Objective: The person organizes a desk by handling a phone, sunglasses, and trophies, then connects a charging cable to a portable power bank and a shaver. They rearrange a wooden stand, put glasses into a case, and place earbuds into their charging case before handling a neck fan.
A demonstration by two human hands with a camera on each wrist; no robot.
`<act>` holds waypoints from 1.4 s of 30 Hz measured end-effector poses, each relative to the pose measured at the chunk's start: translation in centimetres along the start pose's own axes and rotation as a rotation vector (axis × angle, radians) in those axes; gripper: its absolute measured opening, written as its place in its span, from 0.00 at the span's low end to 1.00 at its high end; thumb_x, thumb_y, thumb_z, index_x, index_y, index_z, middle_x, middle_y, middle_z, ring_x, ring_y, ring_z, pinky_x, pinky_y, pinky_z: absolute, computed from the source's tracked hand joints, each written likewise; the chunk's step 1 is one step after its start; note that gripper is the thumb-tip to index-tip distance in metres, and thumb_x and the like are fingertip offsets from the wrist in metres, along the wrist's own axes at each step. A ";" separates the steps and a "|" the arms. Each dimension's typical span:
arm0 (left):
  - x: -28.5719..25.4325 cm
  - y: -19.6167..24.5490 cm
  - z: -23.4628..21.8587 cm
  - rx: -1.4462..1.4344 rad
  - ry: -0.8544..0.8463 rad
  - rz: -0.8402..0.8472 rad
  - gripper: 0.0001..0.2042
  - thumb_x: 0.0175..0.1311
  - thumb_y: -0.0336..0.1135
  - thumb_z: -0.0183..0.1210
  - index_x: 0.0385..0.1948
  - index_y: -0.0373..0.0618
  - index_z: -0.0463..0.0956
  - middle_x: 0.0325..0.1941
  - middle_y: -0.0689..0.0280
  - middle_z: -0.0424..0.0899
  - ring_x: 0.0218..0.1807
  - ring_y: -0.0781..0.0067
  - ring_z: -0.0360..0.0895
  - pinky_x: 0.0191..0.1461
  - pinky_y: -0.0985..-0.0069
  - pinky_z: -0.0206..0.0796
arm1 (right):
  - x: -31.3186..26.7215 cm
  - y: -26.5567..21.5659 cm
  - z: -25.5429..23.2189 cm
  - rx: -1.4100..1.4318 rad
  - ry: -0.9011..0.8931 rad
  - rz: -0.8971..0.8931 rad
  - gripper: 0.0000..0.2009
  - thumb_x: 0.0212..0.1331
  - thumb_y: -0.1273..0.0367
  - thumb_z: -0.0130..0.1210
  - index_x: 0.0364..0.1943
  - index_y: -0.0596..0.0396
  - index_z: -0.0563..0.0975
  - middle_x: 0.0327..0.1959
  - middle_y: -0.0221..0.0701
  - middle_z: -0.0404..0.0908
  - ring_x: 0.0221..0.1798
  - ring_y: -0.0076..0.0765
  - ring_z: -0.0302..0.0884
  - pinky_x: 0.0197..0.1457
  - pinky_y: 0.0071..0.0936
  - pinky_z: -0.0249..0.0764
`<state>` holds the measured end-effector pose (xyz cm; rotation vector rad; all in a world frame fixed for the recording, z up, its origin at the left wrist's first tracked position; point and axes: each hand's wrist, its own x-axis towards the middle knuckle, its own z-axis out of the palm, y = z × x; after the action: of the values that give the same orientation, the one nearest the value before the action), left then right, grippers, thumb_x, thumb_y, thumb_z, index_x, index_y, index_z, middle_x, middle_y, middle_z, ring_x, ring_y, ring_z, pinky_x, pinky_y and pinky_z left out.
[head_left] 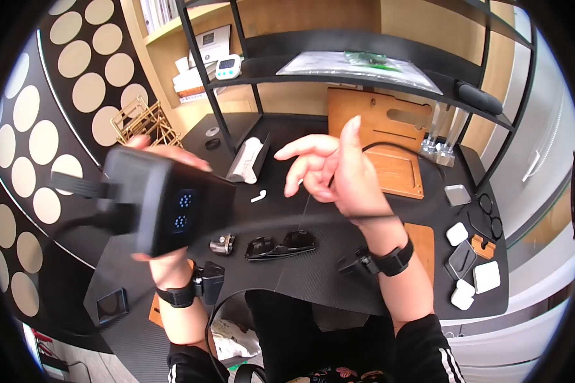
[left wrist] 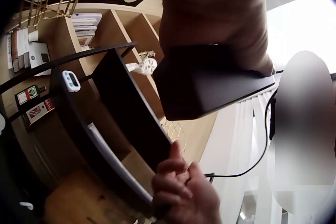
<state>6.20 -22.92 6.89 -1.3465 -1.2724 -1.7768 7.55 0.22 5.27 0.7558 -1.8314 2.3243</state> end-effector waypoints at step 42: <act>-3.7 -6.7 2.4 0.782 -0.232 0.231 0.45 0.40 0.59 0.71 0.58 0.42 0.59 0.48 0.55 0.75 0.49 0.56 0.74 0.55 0.61 0.65 | -0.8 0.7 0.9 -0.049 -0.244 0.223 0.36 0.65 0.39 0.33 0.68 0.48 0.54 0.41 0.32 0.74 0.25 0.19 0.69 0.20 0.15 0.58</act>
<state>2.62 -18.53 1.16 -1.1735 -1.6188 -0.8242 8.32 -0.62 4.44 0.9065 -2.1684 2.3983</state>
